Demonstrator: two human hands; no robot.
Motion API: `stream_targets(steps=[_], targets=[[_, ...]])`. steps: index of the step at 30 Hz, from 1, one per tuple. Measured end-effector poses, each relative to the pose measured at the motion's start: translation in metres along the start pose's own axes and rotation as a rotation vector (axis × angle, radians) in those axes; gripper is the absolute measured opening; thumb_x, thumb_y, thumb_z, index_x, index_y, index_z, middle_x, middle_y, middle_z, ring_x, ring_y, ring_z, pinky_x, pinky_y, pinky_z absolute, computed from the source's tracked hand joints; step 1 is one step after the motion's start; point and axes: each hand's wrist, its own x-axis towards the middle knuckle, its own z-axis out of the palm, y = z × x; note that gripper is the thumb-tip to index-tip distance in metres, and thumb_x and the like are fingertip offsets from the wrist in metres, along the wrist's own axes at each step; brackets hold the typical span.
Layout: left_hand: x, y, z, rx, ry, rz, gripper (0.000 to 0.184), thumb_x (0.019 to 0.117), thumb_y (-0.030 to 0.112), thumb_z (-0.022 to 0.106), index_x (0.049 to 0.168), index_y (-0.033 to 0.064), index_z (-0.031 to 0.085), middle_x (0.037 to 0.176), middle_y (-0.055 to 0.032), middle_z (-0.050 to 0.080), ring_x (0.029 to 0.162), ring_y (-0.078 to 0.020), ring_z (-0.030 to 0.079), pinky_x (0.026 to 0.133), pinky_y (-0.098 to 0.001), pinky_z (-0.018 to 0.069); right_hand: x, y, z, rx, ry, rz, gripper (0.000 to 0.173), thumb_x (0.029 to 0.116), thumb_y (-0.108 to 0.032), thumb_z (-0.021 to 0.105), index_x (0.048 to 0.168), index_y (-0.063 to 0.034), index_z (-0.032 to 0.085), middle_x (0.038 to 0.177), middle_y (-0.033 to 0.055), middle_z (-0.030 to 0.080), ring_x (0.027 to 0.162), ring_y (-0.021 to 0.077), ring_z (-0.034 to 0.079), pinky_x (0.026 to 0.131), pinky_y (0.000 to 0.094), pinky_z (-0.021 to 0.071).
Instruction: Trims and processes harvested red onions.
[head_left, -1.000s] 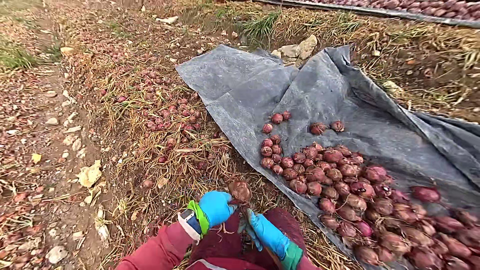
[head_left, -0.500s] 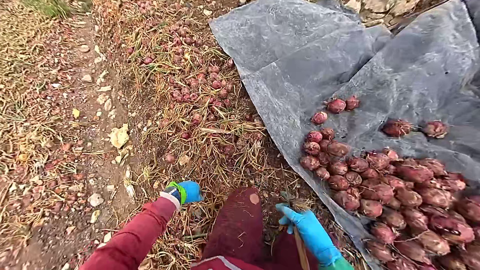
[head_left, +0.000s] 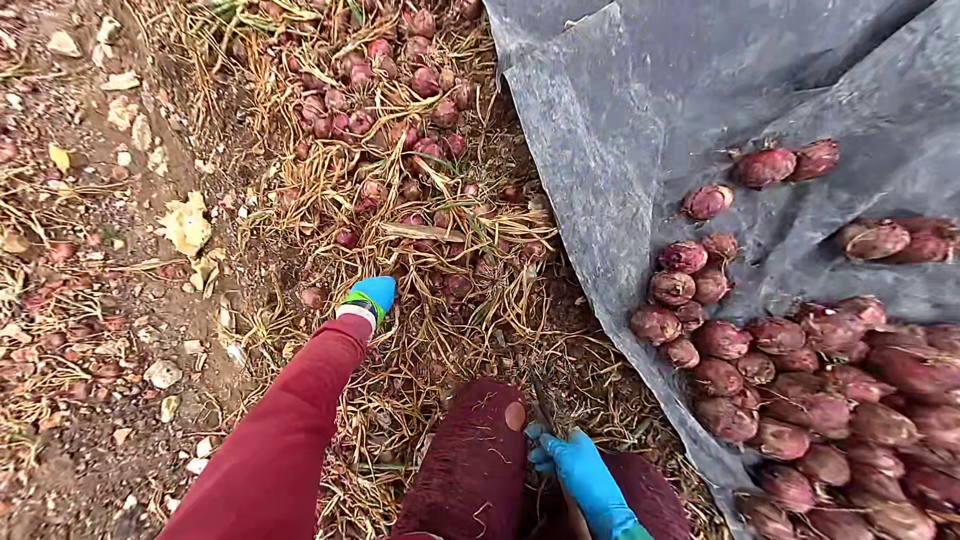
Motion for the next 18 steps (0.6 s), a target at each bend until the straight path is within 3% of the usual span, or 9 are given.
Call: stream_targets(steps=[2, 6, 9, 11, 12, 15, 18], targets=[[0.004, -0.001, 0.007, -0.082, 0.042, -0.061, 0.044, 0.0948, 0.042, 0.067, 0.123, 0.0081, 0.066, 0.116, -0.0201, 0.072, 0.106, -0.0428, 0.07, 0.086, -0.0699, 0.0549, 0.004, -0.001, 0.002, 0.049, 0.036, -0.033, 0.02, 0.1001, -0.01, 0.053, 0.11, -0.0017, 0.068, 0.094, 0.0122, 0.077, 0.065, 0.0262, 0.072, 0.062, 0.0413, 0.0626], [0.013, 0.016, 0.013, -0.162, 0.125, -0.117, 0.053, 0.0915, 0.029, 0.07, 0.139, 0.01, 0.057, 0.124, -0.0209, 0.069, 0.108, -0.0444, 0.07, 0.086, -0.0703, 0.0553, -0.011, -0.003, 0.001, 0.07, 0.085, -0.038, 0.039, 0.1088, -0.037, 0.049, 0.119, -0.0047, 0.068, 0.087, 0.0111, 0.077, 0.05, 0.0255, 0.065, 0.049, 0.0398, 0.0592], [0.015, 0.02, 0.006, -0.127, 0.092, -0.085, 0.052, 0.0858, 0.037, 0.075, 0.126, 0.0064, 0.063, 0.114, -0.022, 0.072, 0.104, -0.0439, 0.071, 0.084, -0.0704, 0.0552, -0.025, 0.008, -0.003, 0.071, 0.049, -0.039, 0.045, 0.1086, -0.045, 0.046, 0.133, -0.0146, 0.068, 0.083, 0.0121, 0.075, 0.046, 0.0223, 0.06, 0.044, 0.036, 0.0541], [0.009, 0.018, 0.003, -0.072, 0.059, -0.009, 0.062, 0.0803, 0.055, 0.078, 0.119, 0.0069, 0.068, 0.113, -0.0203, 0.072, 0.103, -0.0409, 0.071, 0.083, -0.0685, 0.056, -0.031, 0.017, -0.005, 0.082, 0.035, -0.049, 0.047, 0.1089, -0.047, 0.043, 0.134, -0.0149, 0.068, 0.079, 0.0134, 0.074, 0.045, 0.0223, 0.058, 0.043, 0.036, 0.0521], [0.005, 0.017, 0.007, -0.059, 0.065, 0.035, 0.068, 0.0758, 0.063, 0.079, 0.114, 0.0076, 0.072, 0.117, -0.0192, 0.071, 0.105, -0.0389, 0.07, 0.084, -0.0665, 0.057, -0.032, 0.019, -0.005, 0.09, 0.035, -0.063, 0.049, 0.1091, -0.048, 0.042, 0.133, -0.0144, 0.068, 0.077, 0.0139, 0.073, 0.044, 0.0224, 0.057, 0.042, 0.036, 0.0513], [-0.017, 0.017, 0.033, -0.123, 0.139, 0.141, 0.083, 0.0661, 0.073, 0.08, 0.121, 0.0113, 0.074, 0.143, -0.0157, 0.058, 0.127, -0.0352, 0.06, 0.101, -0.059, 0.0536, -0.031, 0.015, -0.002, 0.137, 0.039, -0.117, 0.057, 0.1102, -0.05, 0.034, 0.128, -0.0094, 0.07, 0.068, 0.0148, 0.067, 0.043, 0.0239, 0.056, 0.041, 0.039, 0.0526], [-0.083, 0.04, 0.043, -0.468, 0.225, 0.287, 0.079, 0.0643, 0.06, 0.09, 0.126, 0.0152, 0.072, 0.15, -0.0106, 0.054, 0.135, -0.0312, 0.053, 0.109, -0.0549, 0.0491, -0.021, 0.007, 0.004, 0.152, -0.018, -0.145, 0.074, 0.109, -0.057, 0.019, 0.118, -0.0052, 0.072, 0.064, 0.0133, 0.063, 0.045, 0.0256, 0.058, 0.045, 0.0432, 0.0562]])
